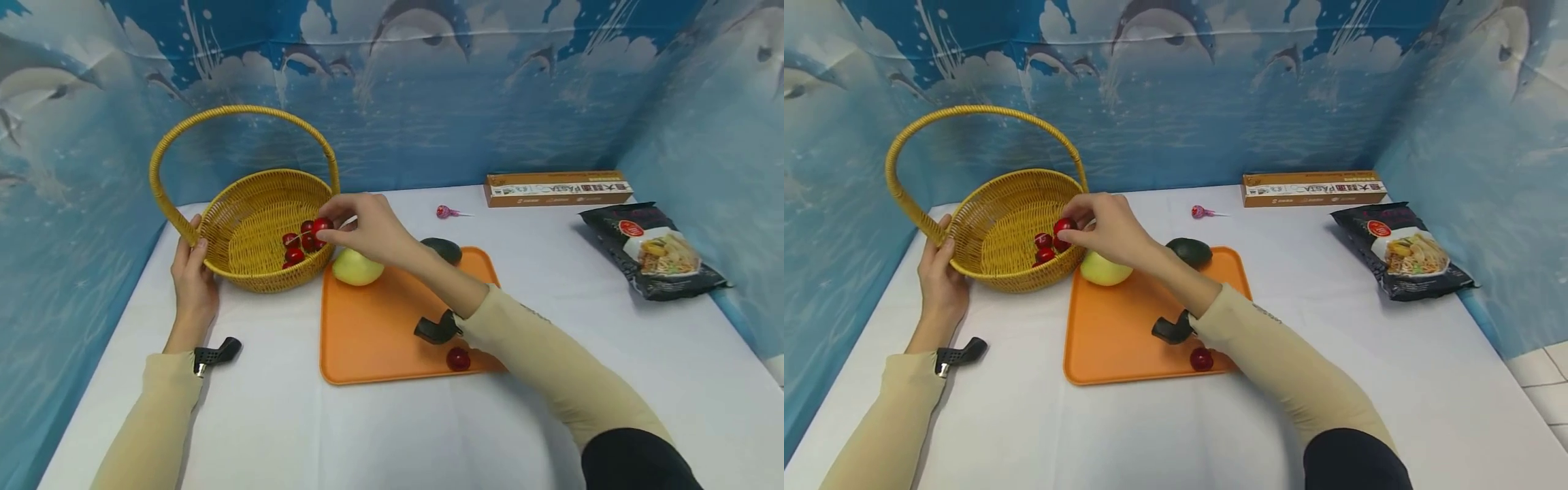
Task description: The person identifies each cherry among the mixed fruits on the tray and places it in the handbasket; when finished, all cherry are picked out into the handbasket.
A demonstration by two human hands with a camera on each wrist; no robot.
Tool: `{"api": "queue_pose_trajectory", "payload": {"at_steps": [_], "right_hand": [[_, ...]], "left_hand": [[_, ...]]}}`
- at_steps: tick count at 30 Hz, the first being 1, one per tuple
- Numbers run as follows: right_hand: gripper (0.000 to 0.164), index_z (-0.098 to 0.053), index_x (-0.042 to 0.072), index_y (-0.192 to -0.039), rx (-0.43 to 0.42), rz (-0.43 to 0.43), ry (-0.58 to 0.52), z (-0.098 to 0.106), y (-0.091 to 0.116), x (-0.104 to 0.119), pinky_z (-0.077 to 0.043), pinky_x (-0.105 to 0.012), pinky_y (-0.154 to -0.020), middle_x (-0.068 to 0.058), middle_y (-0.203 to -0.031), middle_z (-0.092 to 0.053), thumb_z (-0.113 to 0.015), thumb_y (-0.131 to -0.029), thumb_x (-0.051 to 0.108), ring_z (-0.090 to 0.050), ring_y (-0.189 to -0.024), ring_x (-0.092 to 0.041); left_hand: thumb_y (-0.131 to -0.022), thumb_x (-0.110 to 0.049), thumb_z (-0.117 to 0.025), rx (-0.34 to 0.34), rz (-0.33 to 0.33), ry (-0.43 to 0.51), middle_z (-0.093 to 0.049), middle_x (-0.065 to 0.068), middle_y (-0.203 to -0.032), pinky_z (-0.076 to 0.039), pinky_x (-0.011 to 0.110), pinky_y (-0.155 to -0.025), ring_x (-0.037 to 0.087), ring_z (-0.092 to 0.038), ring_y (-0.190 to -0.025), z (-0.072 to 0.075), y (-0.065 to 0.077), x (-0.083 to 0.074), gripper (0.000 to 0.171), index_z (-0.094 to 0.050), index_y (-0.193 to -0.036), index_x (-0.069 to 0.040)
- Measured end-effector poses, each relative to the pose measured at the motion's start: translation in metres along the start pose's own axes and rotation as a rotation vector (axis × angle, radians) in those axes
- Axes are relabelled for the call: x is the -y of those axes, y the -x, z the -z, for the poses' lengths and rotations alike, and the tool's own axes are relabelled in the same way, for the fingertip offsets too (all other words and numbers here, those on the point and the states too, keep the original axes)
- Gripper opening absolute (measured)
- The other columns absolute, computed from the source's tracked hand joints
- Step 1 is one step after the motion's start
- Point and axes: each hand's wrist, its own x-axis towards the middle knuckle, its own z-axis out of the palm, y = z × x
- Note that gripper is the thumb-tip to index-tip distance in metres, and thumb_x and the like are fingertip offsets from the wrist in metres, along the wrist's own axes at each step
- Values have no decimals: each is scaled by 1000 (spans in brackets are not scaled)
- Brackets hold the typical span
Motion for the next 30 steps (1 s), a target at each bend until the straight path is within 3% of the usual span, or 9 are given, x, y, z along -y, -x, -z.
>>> {"api": "queue_pose_trajectory", "payload": {"at_steps": [4, 8, 15, 20, 23, 30], "right_hand": [[29, -75, 9, -123, -8, -2, -27, -19, -11, 1, -56, -25, -85, -2, -110, -76, -78, -97, 21, -70, -98, -12], [30, -75, 9, -123, -7, -14, 24, -33, -21, 2, -53, -23, -85, -2, -110, -76, -78, -97, 24, -70, -97, -11], [28, -76, 7, -120, 46, -132, 70, -48, -39, -6, -53, -23, -82, -3, -106, -77, -77, -98, 25, -70, -89, -13], [29, -76, 6, -118, 50, -204, 100, -62, -52, -9, -55, -25, -83, -6, -105, -79, -76, -99, 27, -72, -91, -15], [33, -75, 4, -122, 53, -234, 109, -65, -60, -8, -55, -25, -87, -8, -110, -78, -75, -100, 28, -73, -100, -17], [40, -69, 5, -135, 85, -263, -10, -55, -59, -5, -56, -27, -92, -10, -123, -76, -73, -101, 25, -72, -111, -19]], "left_hand": [[-109, -18, -54, -9, 7, 1, -48, 4, -159, -42, 27, -111, 22, -45, -146, 5, 2, -1, 48, -52, -156, -23], [-108, -18, -55, -11, 16, 6, -48, 3, -158, -40, 27, -113, 21, -44, -147, 5, 2, -1, 48, -52, -156, -23], [-109, -18, -54, -14, 19, 8, -49, 4, -158, -41, 26, -110, 21, -45, -146, 1, 2, 1, 48, -52, -156, -23], [-108, -19, -55, -19, 29, -5, -49, 3, -158, -39, 27, -111, 20, -45, -146, 6, 5, 0, 48, -53, -156, -24], [-109, -18, -54, -16, 11, 0, -50, 4, -157, -40, 27, -110, 21, -45, -145, 6, 4, 1, 48, -53, -156, -23], [-109, -16, -54, -10, -5, 34, -50, 6, -158, -43, 26, -107, 23, -46, -145, 2, -2, 3, 47, -54, -155, -22]]}}
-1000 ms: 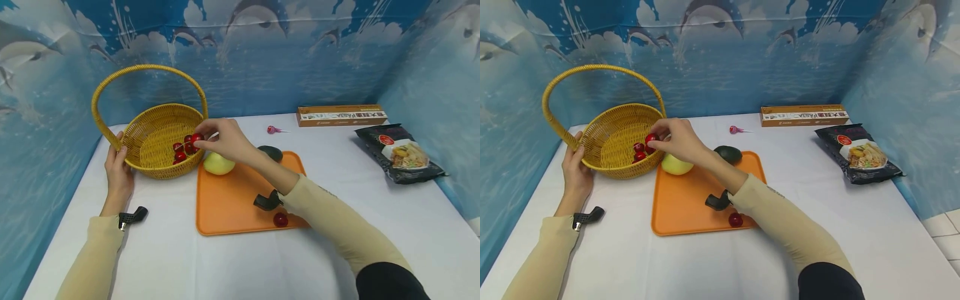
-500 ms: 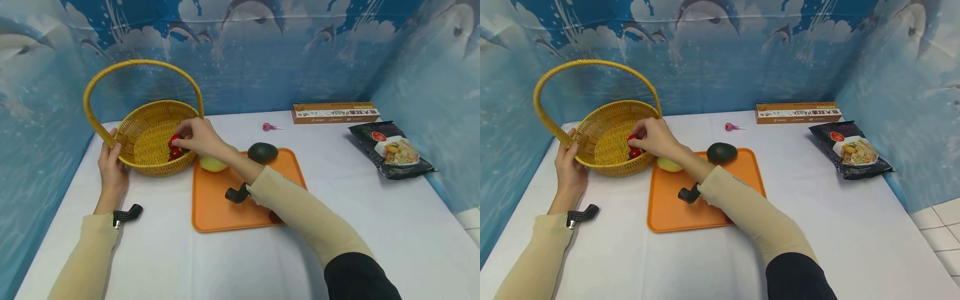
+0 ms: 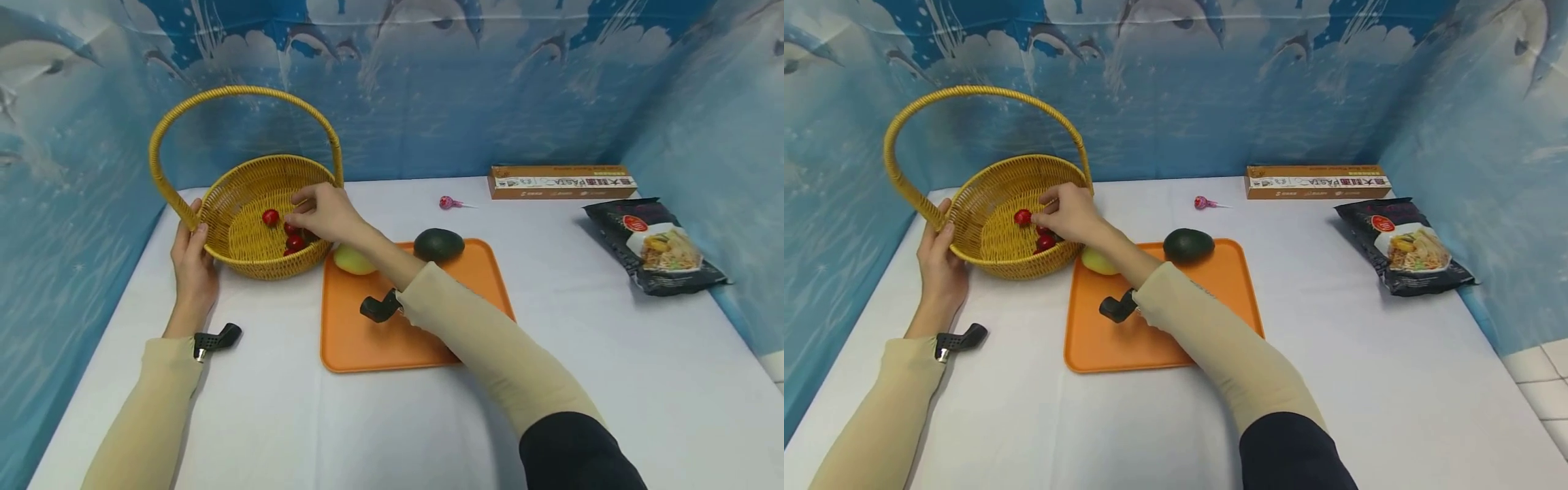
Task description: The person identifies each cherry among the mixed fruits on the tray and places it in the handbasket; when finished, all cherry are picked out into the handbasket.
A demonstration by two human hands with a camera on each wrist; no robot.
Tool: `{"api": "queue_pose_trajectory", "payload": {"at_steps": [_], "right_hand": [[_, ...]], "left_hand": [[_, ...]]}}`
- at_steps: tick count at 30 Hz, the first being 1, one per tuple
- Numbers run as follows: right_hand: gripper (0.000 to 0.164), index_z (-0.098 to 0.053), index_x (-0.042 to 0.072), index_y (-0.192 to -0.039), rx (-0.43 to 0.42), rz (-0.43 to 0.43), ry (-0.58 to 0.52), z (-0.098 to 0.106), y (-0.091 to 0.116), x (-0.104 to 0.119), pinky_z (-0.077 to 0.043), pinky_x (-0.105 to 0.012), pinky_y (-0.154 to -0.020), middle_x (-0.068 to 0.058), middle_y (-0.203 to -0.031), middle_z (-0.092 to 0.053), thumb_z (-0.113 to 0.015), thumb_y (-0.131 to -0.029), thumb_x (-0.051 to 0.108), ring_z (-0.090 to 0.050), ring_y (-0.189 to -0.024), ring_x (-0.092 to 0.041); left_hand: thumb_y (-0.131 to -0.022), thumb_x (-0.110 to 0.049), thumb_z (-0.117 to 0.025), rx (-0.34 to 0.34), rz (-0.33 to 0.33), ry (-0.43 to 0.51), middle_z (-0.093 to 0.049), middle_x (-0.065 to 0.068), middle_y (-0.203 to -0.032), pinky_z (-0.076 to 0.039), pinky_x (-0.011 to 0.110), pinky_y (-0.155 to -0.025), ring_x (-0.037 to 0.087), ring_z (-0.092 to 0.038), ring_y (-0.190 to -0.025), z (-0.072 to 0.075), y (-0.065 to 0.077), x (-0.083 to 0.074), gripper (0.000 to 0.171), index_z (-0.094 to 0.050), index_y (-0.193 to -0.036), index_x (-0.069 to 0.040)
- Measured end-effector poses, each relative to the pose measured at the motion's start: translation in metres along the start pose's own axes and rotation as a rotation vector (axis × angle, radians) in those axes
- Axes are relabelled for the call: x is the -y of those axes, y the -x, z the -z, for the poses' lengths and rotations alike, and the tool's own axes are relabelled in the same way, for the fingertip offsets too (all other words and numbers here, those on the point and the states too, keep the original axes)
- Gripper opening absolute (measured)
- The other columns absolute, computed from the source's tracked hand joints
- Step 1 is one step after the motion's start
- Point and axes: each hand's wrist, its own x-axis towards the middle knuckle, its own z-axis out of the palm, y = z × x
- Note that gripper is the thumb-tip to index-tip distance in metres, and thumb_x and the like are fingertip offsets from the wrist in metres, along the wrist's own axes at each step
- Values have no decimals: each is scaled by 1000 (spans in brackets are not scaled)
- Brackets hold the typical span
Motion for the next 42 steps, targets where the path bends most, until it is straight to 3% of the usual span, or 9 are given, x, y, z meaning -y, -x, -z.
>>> {"api": "queue_pose_trajectory", "payload": {"at_steps": [6, 12, 24, 32, 38, 42], "right_hand": [[34, -70, 5, -132, -11, 89, 8, 25, 19, -2, -54, -24, -93, -8, -125, -74, -70, -103, 22, -72, -110, -17], [30, -73, 11, -130, 5, 122, 32, 45, 45, -2, -54, -24, -94, -3, -125, -74, -70, -102, 22, -70, -112, -13], [33, -71, 11, -132, 89, 94, 15, 69, 111, -15, -57, -32, -98, 0, -121, -76, -72, -101, 21, -70, -112, -9], [34, -72, 10, -132, 110, 105, 14, 72, 138, -27, -58, -37, -98, -1, -121, -76, -74, -100, 20, -71, -109, -10], [33, -73, 19, -132, 96, 88, -3, 83, 166, -45, -58, -31, -94, 5, -119, -76, -76, -99, 23, -71, -108, -7], [37, -71, 22, -134, 109, 80, -3, 90, 184, -59, -58, -31, -94, 3, -119, -77, -77, -98, 22, -71, -108, -8]], "left_hand": [[-109, -17, -54, 23, -2, -19, -49, 5, -159, -43, 27, -107, 24, -45, -147, -10, -9, 1, 47, -54, -155, -25], [-108, -18, -56, 13, -5, -20, -50, 5, -158, -44, 26, -106, 22, -46, -144, -7, -10, -3, 47, -54, -155, -23], [-108, -18, -55, 23, 5, -18, -49, 4, -158, -43, 27, -108, 22, -45, -146, -9, -10, -2, 48, -53, -155, -24], [-108, -16, -54, -28, -5, 0, -49, 2, -159, -40, 27, -113, 21, -44, -147, 7, 0, -5, 47, -54, -155, -22], [-108, -16, -56, -27, 1, -4, -50, 4, -158, -41, 27, -110, 21, -46, -145, 2, -1, -2, 46, -56, -153, -23], [-107, -17, -57, -32, 9, 2, -50, 4, -158, -41, 27, -110, 21, -47, -144, -3, -2, 2, 46, -57, -153, -23]]}}
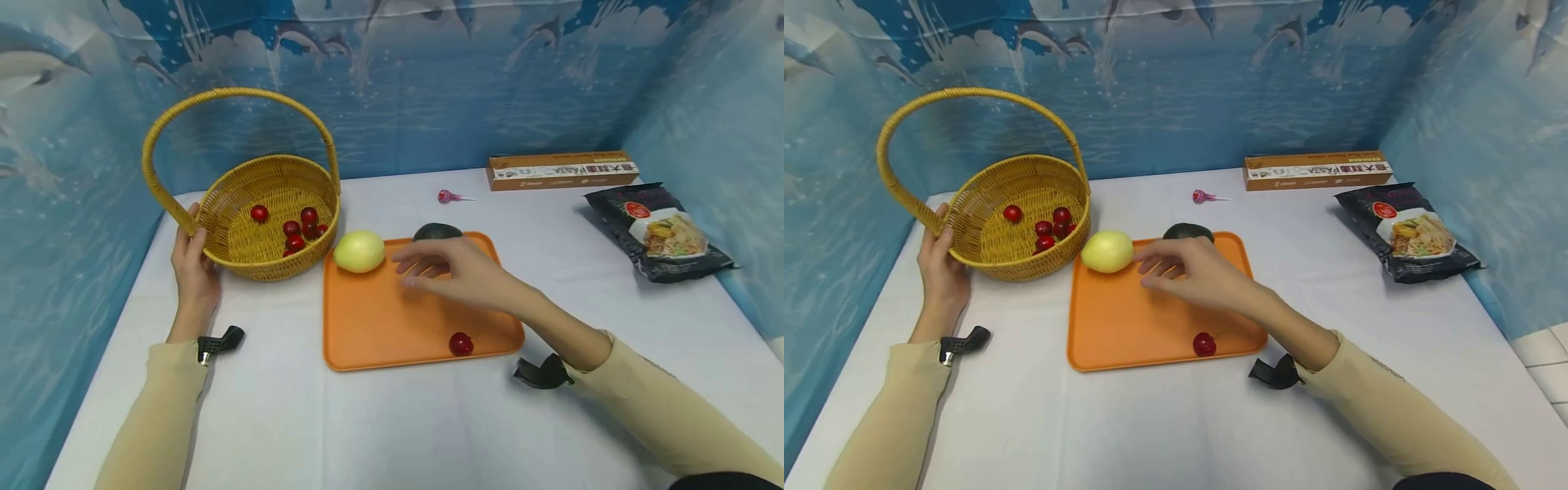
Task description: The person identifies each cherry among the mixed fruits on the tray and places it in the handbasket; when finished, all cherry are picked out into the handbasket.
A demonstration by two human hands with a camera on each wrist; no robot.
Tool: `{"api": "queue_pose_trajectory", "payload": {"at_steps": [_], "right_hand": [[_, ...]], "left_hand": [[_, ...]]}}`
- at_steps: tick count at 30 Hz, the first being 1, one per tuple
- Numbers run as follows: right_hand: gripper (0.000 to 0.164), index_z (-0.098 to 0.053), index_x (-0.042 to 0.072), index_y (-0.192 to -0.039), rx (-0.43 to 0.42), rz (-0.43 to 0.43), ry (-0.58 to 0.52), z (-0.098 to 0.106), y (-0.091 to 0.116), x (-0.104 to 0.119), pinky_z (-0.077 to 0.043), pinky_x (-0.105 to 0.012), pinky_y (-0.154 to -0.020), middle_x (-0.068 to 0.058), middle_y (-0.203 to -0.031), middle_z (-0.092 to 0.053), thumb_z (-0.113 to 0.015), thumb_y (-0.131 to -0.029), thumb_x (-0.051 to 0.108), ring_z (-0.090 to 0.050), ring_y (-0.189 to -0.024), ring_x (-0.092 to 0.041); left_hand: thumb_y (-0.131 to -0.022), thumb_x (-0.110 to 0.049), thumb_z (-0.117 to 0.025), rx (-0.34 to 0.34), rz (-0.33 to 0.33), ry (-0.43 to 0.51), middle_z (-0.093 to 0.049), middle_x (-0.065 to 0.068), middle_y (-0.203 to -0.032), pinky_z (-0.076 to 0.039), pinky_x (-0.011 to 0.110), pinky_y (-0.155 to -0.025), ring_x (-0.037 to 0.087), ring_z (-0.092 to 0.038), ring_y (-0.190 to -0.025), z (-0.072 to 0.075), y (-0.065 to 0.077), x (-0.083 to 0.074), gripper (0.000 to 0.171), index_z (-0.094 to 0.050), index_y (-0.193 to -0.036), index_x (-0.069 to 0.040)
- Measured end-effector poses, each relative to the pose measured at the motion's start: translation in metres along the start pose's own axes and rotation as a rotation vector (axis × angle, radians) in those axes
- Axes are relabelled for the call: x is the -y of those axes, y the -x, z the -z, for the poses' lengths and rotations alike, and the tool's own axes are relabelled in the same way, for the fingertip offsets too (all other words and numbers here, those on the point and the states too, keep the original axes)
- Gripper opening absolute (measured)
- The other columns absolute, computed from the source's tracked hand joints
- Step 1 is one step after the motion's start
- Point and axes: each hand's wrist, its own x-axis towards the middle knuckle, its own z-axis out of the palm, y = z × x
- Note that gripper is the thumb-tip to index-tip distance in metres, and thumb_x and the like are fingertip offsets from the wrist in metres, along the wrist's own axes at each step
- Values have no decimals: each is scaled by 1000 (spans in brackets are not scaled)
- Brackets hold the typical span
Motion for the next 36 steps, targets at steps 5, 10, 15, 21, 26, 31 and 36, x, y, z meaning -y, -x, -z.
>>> {"api": "queue_pose_trajectory", "payload": {"at_steps": [5, 10, 15, 21, 26, 31, 36], "right_hand": [[37, -72, 22, -132, 25, -38, 8, 4, 24, -16, -59, -30, -93, 2, -121, -77, -80, -96, 24, -72, -107, -8], [40, -73, 16, -132, 89, -62, -16, 10, 38, -33, -58, -31, -96, 1, -123, -77, -81, -95, 26, -73, -109, -7], [43, -71, 16, -134, 187, -47, -57, 14, 40, -49, -59, -32, -95, 1, -123, -76, -82, -94, 28, -74, -107, -13], [58, -67, 15, -140, 332, -23, -161, 18, 43, -63, -58, -39, -96, -3, -131, -73, -89, -87, 22, -71, -115, -23], [61, -67, 17, -140, 411, 15, -168, 19, 44, -70, -54, -38, -103, -1, -135, -71, -90, -85, 19, -65, -123, -21], [56, -71, 20, -135, 455, 42, -150, 18, 44, -74, -51, -34, -103, 2, -131, -73, -92, -83, 21, -64, -120, -19], [53, -71, 19, -134, 466, 71, -155, 16, 43, -79, -52, -33, -100, 2, -129, -73, -91, -84, 19, -64, -114, -19]], "left_hand": [[-108, -18, -55, 21, 0, -30, -49, 3, -158, -41, 27, -110, 21, -46, -145, -4, -2, 6, 47, -55, -155, -25], [-108, -19, -55, 16, -8, -36, -51, 3, -156, -42, 27, -108, 20, -47, -144, -6, -3, 10, 47, -55, -154, -25], [-108, -17, -55, 10, -10, -6, -50, 3, -157, -41, 28, -110, 21, -46, -145, -4, -2, 9, 47, -56, -154, -24], [-108, -17, -55, -5, 3, -19, -51, 4, -158, -43, 27, -107, 21, -48, -144, 1, 2, 5, 46, -56, -154, -24], [-107, -19, -56, 6, -12, -41, -50, 4, -158, -43, 26, -105, 21, -48, -142, 1, 1, 2, 48, -55, -155, -24], [-107, -20, -55, 11, -13, -44, -51, 5, -157, -43, 25, -105, 19, -48, -141, 1, 0, -1, 47, -54, -155, -24], [-108, -20, -55, 11, 1, -50, -50, 4, -158, -44, 24, -105, 20, -48, -143, 2, -1, -2, 48, -53, -156, -25]]}}
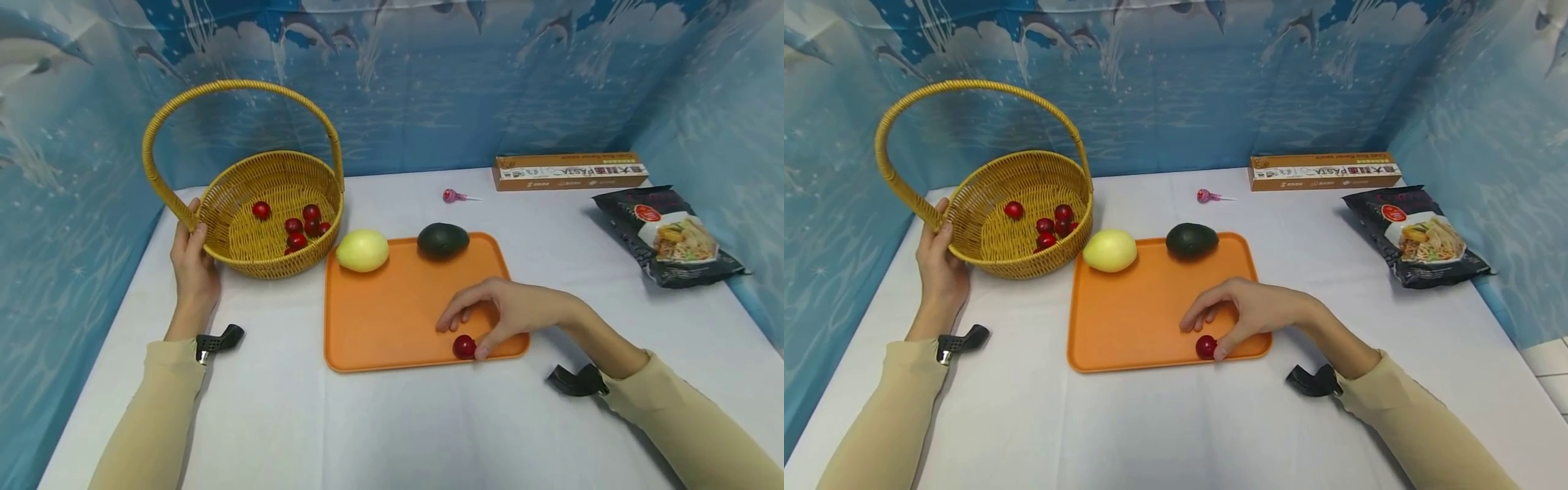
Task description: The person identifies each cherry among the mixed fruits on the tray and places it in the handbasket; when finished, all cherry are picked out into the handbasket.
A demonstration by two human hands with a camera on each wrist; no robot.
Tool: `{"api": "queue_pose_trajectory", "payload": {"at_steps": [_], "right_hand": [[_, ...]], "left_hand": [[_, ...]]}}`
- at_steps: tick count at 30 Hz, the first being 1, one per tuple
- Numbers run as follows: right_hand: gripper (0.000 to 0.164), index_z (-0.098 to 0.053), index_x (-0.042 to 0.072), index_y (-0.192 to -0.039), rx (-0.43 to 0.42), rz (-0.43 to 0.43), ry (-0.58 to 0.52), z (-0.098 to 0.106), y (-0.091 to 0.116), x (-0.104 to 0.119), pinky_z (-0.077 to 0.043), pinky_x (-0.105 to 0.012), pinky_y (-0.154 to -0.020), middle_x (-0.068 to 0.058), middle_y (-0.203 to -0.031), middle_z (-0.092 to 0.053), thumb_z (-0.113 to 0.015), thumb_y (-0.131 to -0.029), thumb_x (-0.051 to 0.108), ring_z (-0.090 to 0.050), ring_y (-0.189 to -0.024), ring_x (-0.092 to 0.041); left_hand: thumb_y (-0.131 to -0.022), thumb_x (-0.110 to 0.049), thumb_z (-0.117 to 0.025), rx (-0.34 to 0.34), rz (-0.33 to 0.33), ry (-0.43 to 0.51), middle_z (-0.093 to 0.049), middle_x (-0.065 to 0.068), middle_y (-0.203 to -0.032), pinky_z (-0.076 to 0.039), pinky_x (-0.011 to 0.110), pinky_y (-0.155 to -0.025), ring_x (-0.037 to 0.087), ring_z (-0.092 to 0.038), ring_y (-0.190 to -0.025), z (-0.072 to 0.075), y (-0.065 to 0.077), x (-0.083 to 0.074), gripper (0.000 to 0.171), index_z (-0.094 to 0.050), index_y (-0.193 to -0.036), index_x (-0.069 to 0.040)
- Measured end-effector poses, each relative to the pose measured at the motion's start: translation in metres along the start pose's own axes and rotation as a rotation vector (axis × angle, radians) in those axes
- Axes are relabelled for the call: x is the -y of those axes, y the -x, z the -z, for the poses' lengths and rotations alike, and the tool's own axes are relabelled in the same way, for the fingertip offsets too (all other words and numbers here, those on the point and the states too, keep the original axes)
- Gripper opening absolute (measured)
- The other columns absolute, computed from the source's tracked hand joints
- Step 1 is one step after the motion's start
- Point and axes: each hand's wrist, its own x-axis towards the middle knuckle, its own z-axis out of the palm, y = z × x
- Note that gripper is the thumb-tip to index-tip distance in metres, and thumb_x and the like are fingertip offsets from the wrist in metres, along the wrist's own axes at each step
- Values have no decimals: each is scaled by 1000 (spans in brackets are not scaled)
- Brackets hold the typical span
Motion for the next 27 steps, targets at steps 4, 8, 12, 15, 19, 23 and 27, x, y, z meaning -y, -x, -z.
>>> {"api": "queue_pose_trajectory", "payload": {"at_steps": [4, 8, 12, 15, 19, 23, 27], "right_hand": [[50, -73, 19, -131, -11, 15, 18, -3, -2, -1, -54, -32, -97, 3, -126, -74, -91, -85, 22, -65, -110, -18], [46, -75, 20, -129, -25, 17, 29, -7, -4, 0, -55, -33, -96, 3, -123, -75, -90, -85, 23, -66, -109, -17], [40, -76, 24, -126, -54, 3, 49, -11, -5, 0, -54, -33, -97, 6, -123, -74, -88, -88, 24, -65, -111, -15], [38, -77, 27, -124, -105, -11, 76, -14, -6, -2, -54, -32, -97, 8, -122, -74, -88, -88, 26, -65, -112, -14], [36, -78, 27, -121, -178, -9, 115, -15, -5, -5, -56, -31, -93, 9, -121, -73, -89, -87, 28, -66, -110, -13], [34, -78, 27, -120, -208, -7, 148, -14, -8, -5, -57, -31, -91, 10, -120, -73, -88, -87, 30, -66, -110, -12], [34, -79, 27, -120, -214, -15, 160, -13, -10, -2, -57, -32, -92, 10, -119, -73, -88, -87, 32, -65, -109, -12]], "left_hand": [[-108, -20, -55, -1, -4, 4, -50, 3, -158, -44, 25, -106, 20, -47, -144, 0, 0, 0, 48, -53, -156, -25], [-107, -19, -56, -6, -5, 22, -50, 4, -157, -44, 25, -104, 20, -48, -143, 0, 0, 0, 47, -55, -154, -24], [-107, -19, -57, -8, 0, 24, -50, 4, -157, -44, 26, -105, 20, -48, -143, 0, 0, -1, 48, -55, -154, -24], [-107, -20, -57, -4, 3, 15, -50, 3, -158, -43, 26, -106, 21, -47, -144, -1, 2, 0, 49, -53, -156, -24], [-108, -21, -56, 16, 7, -10, -49, 3, -159, -43, 26, -108, 21, -46, -146, -2, 2, 2, 50, -52, -157, -25], [-108, -22, -55, 14, -3, -17, -49, 3, -159, -44, 25, -108, 21, -46, -146, -1, 2, 1, 49, -52, -157, -25], [-108, -22, -56, 10, -7, -9, -50, 4, -158, -44, 25, -107, 21, -46, -146, 0, 2, 0, 49, -52, -157, -25]]}}
